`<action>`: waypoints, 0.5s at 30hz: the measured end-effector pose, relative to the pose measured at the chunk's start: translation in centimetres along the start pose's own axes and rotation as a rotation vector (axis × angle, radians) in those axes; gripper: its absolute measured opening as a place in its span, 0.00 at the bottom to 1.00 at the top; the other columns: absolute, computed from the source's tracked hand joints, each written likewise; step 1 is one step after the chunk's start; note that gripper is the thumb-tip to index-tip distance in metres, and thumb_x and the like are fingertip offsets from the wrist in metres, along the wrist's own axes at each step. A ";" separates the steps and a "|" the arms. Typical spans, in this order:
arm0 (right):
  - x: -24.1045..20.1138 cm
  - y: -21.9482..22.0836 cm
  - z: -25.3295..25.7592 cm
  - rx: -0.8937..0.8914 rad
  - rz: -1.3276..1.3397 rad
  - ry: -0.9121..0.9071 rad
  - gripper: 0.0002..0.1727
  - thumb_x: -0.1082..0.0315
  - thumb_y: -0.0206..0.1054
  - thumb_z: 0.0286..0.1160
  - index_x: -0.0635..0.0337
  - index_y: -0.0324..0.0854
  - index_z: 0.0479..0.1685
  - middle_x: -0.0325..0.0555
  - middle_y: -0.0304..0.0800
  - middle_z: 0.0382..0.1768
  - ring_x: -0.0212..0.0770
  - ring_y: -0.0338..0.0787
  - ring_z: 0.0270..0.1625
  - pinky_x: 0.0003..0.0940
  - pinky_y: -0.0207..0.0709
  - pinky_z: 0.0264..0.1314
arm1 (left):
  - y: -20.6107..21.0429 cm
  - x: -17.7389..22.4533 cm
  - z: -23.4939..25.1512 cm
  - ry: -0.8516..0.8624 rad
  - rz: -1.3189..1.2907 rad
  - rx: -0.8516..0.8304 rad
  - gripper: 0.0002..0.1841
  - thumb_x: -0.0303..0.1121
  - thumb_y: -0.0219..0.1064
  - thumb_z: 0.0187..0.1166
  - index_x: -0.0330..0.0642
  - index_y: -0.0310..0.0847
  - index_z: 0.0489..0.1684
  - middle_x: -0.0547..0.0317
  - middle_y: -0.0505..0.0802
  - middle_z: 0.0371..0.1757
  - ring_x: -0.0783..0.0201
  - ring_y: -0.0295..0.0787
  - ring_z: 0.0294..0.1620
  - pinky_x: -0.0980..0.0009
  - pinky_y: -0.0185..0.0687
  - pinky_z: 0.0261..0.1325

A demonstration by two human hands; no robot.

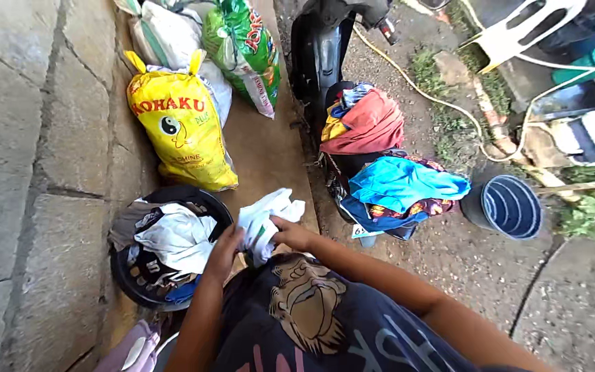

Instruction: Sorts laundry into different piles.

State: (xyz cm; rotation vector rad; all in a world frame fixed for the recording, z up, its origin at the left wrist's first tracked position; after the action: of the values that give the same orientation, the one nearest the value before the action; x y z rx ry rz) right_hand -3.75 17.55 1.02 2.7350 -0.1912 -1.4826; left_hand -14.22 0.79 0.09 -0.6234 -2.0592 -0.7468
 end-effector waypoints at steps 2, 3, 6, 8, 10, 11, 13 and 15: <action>-1.8 -1.4 0.0 0.061 0.052 -0.005 0.24 0.72 0.59 0.82 0.67 0.70 0.76 0.53 0.88 0.59 0.39 0.91 0.54 0.42 0.87 0.58 | -2.9 -0.8 1.6 0.001 0.096 0.159 0.25 0.40 0.51 0.91 0.31 0.69 0.79 0.44 0.87 0.68 0.58 0.86 0.66 0.57 0.83 0.68; -2.6 -2.6 -0.3 0.115 0.058 -0.017 0.23 0.73 0.59 0.82 0.67 0.71 0.75 0.53 0.88 0.59 0.39 0.91 0.54 0.42 0.87 0.59 | -5.0 -2.0 2.3 -0.027 0.165 0.241 0.25 0.40 0.53 0.91 0.31 0.71 0.78 0.40 0.86 0.71 0.53 0.85 0.70 0.53 0.82 0.71; -4.9 -7.6 -2.3 0.380 0.142 -0.070 0.20 0.71 0.57 0.84 0.64 0.72 0.73 0.53 0.91 0.51 0.41 0.92 0.49 0.43 0.88 0.55 | -11.5 -7.4 2.9 -0.184 0.340 0.448 0.26 0.42 0.59 0.90 0.29 0.73 0.76 0.32 0.82 0.74 0.42 0.81 0.74 0.44 0.75 0.76; -5.9 -11.9 -4.0 0.530 0.227 -0.094 0.21 0.67 0.53 0.89 0.59 0.67 0.78 0.51 0.90 0.51 0.43 0.92 0.48 0.45 0.88 0.53 | -14.3 -10.2 1.7 -0.297 0.391 0.560 0.26 0.41 0.59 0.89 0.26 0.72 0.76 0.27 0.81 0.74 0.37 0.78 0.75 0.40 0.72 0.76; -6.6 -17.2 -5.6 0.636 0.337 -0.171 0.20 0.63 0.53 0.88 0.53 0.67 0.76 0.46 0.89 0.50 0.42 0.92 0.47 0.46 0.89 0.53 | -15.6 -12.1 0.4 -0.380 0.452 0.667 0.29 0.38 0.65 0.85 0.25 0.69 0.79 0.22 0.77 0.75 0.31 0.72 0.79 0.37 0.66 0.80; -7.1 -20.1 -6.5 0.694 0.376 -0.211 0.18 0.61 0.52 0.87 0.52 0.68 0.72 0.43 0.89 0.47 0.41 0.92 0.46 0.46 0.89 0.53 | -15.9 -13.1 -0.1 -0.411 0.452 0.714 0.32 0.38 0.69 0.83 0.25 0.67 0.81 0.21 0.76 0.77 0.30 0.70 0.80 0.37 0.65 0.80; -9.4 -25.8 -8.8 0.892 0.428 -0.261 0.14 0.59 0.49 0.87 0.52 0.70 0.62 0.40 0.89 0.41 0.39 0.92 0.41 0.44 0.90 0.49 | -15.9 -14.7 -0.4 -0.450 0.389 0.764 0.41 0.39 0.75 0.77 0.27 0.59 0.86 0.20 0.72 0.80 0.30 0.68 0.82 0.37 0.67 0.79; -11.4 -30.9 -11.7 1.125 0.445 -0.278 0.20 0.53 0.52 0.89 0.50 0.67 0.72 0.42 0.86 0.53 0.41 0.90 0.50 0.47 0.88 0.54 | -15.3 -15.6 -0.1 -0.471 0.300 0.767 0.47 0.37 0.78 0.74 0.29 0.50 0.90 0.22 0.69 0.82 0.32 0.67 0.83 0.38 0.67 0.79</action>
State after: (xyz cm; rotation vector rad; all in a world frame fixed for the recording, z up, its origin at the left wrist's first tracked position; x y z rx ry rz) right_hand 2.85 49.19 14.42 2.6872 -2.0185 -1.9406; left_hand -16.00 -12.41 -17.23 -0.6633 -2.3622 0.4079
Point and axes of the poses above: each hand's wrist, its own z-axis towards the middle knuckle, its own y-axis out of the palm, x = y × z, the point moved 3 cm from there along z, towards the middle knuckle
